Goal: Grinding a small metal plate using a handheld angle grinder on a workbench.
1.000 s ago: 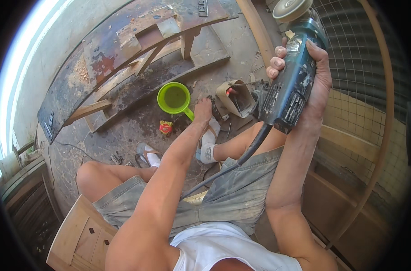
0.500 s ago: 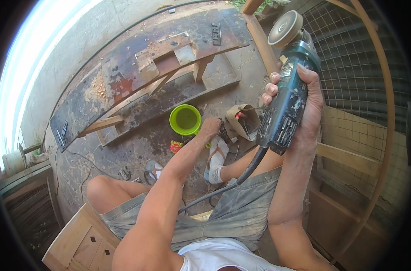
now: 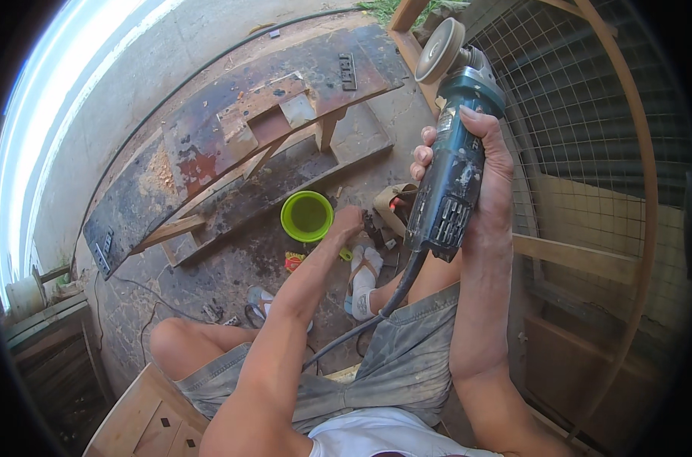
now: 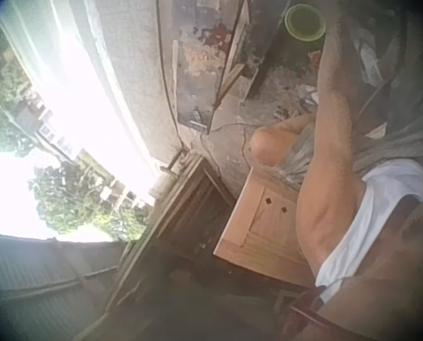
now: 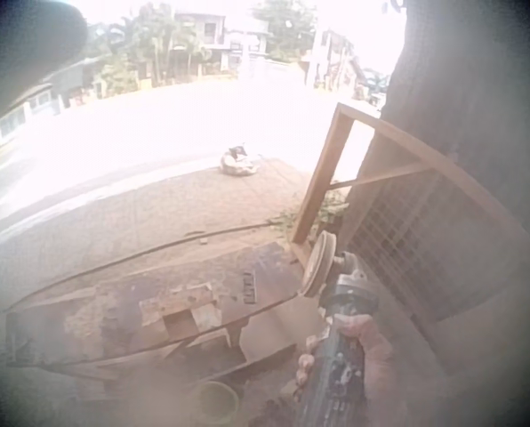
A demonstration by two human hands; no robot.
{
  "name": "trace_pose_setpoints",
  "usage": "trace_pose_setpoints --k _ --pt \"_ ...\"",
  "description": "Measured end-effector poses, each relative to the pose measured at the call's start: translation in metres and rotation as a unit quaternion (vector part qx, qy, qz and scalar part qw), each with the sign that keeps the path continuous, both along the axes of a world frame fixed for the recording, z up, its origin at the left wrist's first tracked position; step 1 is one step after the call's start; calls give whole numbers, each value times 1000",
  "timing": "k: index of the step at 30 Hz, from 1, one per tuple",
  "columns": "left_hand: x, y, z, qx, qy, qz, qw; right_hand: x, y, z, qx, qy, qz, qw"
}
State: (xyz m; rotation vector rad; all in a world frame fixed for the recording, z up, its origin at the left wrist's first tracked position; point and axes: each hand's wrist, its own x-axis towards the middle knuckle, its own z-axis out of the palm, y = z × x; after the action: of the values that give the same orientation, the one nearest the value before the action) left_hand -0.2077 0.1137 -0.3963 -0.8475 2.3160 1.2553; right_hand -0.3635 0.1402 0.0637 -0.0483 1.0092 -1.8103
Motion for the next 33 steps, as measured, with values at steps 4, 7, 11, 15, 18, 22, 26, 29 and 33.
trace_pose_setpoints --k 4,7,11,15,18,22,26,29,33 --pt "-10 -3 82 105 87 121 983 -19 15 -17 20 12 -19 1000" --pt "48 -46 111 332 172 333 866 -15 9 -15 13 16 -12 1000" --pt "92 -86 122 176 141 377 898 -17 11 -6 21 46 -9 999" --pt "113 -83 74 -262 33 199 944 -10 9 -9 23 46 4 999" --pt "92 -55 38 -343 -54 93 933 -5 6 -12 16 51 1 999" --pt "71 -27 19 -377 -76 -35 922 -3 4 -11 26 54 12 998" --pt "68 -26 18 -213 -85 134 964 -5 8 -12 40 80 12 996" --pt "84 -38 14 -55 -107 286 951 -5 7 -12 39 80 11 996" --pt "93 -35 -4 -95 -125 287 945 -3 2 -14 35 79 15 996"
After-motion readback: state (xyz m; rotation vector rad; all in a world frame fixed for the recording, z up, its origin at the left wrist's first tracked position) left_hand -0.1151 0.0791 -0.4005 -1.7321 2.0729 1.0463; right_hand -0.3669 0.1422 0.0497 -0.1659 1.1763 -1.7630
